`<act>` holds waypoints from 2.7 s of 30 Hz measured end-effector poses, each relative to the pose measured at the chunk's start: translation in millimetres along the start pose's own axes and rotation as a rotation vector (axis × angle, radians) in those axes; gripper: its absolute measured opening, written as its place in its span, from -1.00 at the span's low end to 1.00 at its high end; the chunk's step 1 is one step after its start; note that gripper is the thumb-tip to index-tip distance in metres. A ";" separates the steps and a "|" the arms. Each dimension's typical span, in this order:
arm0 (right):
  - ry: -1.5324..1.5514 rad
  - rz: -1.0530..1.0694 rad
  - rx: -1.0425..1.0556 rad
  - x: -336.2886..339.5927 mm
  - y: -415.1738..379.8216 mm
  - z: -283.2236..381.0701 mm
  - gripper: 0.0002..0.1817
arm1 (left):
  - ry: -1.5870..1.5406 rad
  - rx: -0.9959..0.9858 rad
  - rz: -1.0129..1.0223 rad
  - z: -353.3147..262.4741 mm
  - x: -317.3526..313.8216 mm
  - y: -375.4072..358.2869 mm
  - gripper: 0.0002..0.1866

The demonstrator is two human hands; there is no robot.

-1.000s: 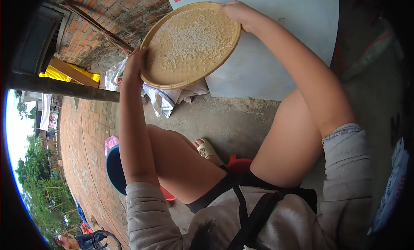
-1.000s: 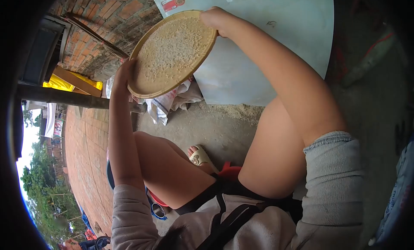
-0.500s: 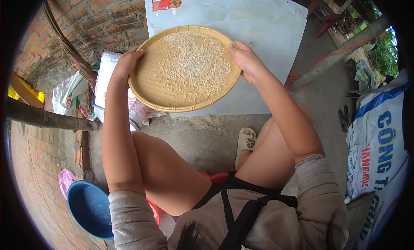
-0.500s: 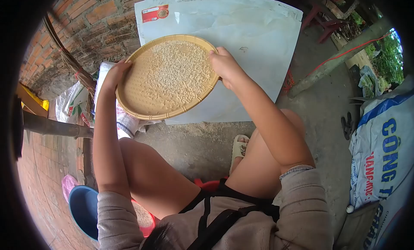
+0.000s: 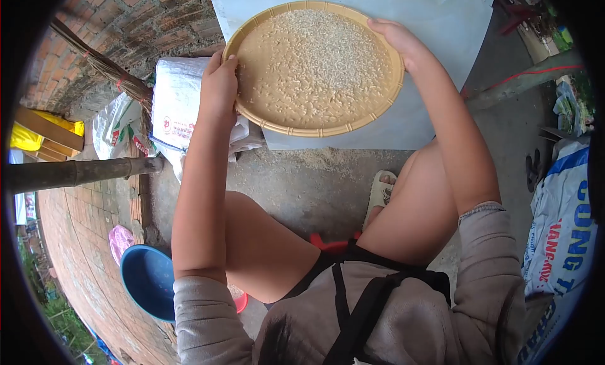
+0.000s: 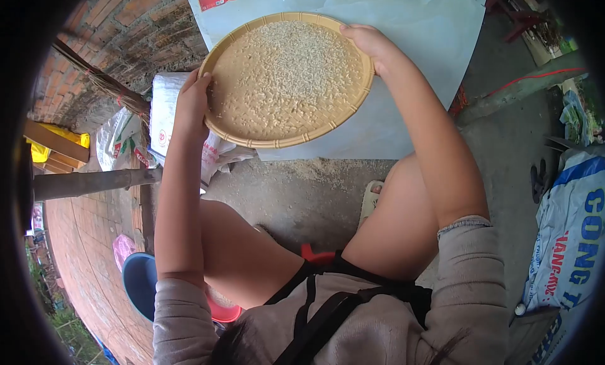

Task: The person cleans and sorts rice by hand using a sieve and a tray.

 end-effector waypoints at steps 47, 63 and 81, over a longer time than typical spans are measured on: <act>0.063 0.185 -0.010 -39.3 6.7 10.1 -0.68 | 0.055 -0.085 -0.134 -11.9 42.1 -22.8 -0.70; -0.010 0.083 0.119 -39.5 -3.0 9.2 -0.68 | 0.143 -0.072 -0.105 -3.6 43.1 -15.8 -0.70; -0.069 0.021 0.263 -55.0 3.0 6.9 -0.69 | 0.143 -0.095 -0.118 0.7 63.8 -7.2 -0.70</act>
Point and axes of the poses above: each hand's wrist, its own y-axis towards the middle knuckle, its own x-axis out of the back of the hand, z = x × y, the point moved 3 cm from there along y, towards the middle knuckle, and after that the axes turned 11 degrees about y, right-handed, at the moved point
